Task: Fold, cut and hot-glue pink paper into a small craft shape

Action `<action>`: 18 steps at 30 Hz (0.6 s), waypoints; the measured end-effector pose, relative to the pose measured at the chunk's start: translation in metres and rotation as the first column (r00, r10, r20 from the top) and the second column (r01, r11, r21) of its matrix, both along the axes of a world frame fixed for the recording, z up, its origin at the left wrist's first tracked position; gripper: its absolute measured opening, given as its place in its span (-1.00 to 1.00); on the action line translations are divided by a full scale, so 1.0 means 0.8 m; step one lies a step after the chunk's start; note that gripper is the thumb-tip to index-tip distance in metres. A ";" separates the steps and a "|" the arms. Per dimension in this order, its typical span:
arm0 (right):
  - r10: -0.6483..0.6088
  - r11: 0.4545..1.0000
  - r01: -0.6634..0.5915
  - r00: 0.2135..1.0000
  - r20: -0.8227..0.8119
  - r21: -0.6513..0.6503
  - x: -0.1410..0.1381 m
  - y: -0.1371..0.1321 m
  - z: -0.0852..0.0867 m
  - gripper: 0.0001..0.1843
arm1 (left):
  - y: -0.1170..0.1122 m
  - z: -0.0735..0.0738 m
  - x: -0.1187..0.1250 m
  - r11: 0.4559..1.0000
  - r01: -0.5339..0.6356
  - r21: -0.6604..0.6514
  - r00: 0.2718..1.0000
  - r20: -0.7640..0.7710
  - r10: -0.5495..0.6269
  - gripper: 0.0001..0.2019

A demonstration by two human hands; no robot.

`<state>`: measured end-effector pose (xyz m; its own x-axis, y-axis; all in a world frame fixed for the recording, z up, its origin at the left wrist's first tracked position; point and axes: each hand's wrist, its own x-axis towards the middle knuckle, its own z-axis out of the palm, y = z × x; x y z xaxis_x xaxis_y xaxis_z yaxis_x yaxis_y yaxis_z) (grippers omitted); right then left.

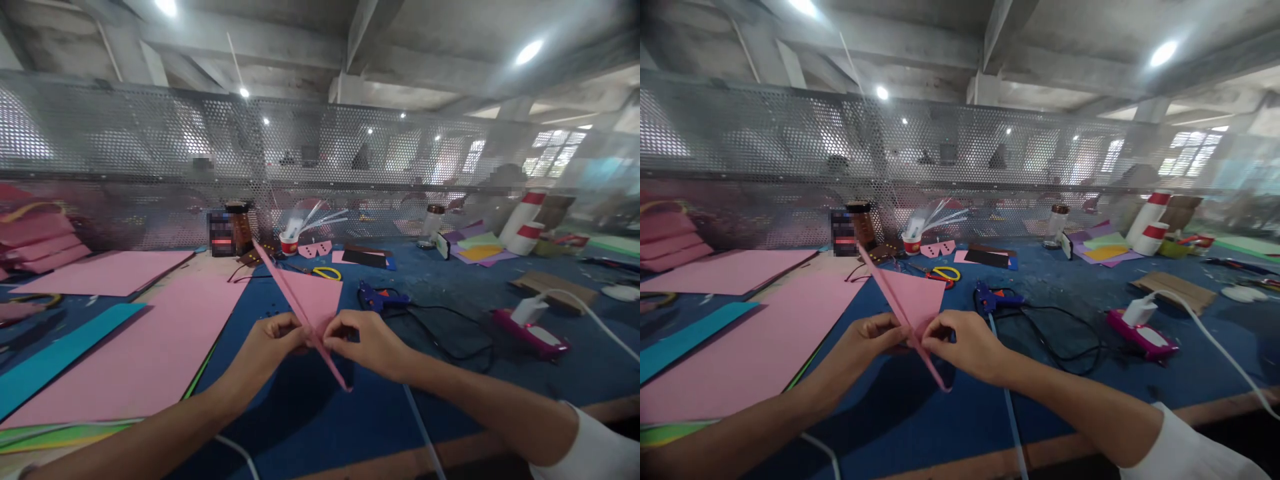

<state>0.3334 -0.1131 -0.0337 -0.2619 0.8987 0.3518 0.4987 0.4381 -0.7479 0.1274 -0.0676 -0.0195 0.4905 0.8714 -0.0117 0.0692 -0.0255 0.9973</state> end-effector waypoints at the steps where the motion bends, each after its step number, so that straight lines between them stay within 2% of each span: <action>1: -0.027 0.998 0.027 1.000 0.009 0.058 0.002 0.001 0.003 -0.93 | 0.000 0.005 -0.001 1.000 0.009 -0.012 0.999 0.036 -0.008 -0.81; 4: -0.159 0.962 0.165 0.986 -0.046 0.220 0.009 0.005 0.015 -0.80 | 0.003 0.017 -0.007 0.998 0.052 -0.027 0.998 0.032 -0.051 -0.80; 6: -0.227 0.943 0.247 0.968 -0.109 0.225 0.014 0.010 0.020 -0.68 | 0.004 0.018 -0.009 0.996 0.082 -0.033 0.996 -0.021 -0.083 -0.76; 8: -0.234 0.958 0.253 0.962 -0.140 0.136 0.018 0.016 0.021 -0.65 | 0.004 0.012 -0.008 0.992 0.115 -0.048 0.991 -0.058 -0.118 -0.73; 11: -0.142 0.988 0.131 0.977 -0.160 -0.080 0.018 0.023 0.016 -0.67 | 0.002 -0.001 -0.005 0.981 0.177 -0.081 0.978 -0.093 -0.184 -0.72; 15: -0.144 0.944 0.063 0.962 -0.231 -0.325 0.013 0.028 0.004 -0.57 | 0.000 -0.015 -0.005 0.952 0.292 -0.092 0.943 -0.139 -0.302 -0.73; 18: -0.172 0.917 0.039 0.937 -0.304 -0.396 0.012 0.031 -0.003 -0.56 | 0.003 -0.022 -0.008 0.944 0.315 -0.093 0.932 -0.160 -0.327 -0.75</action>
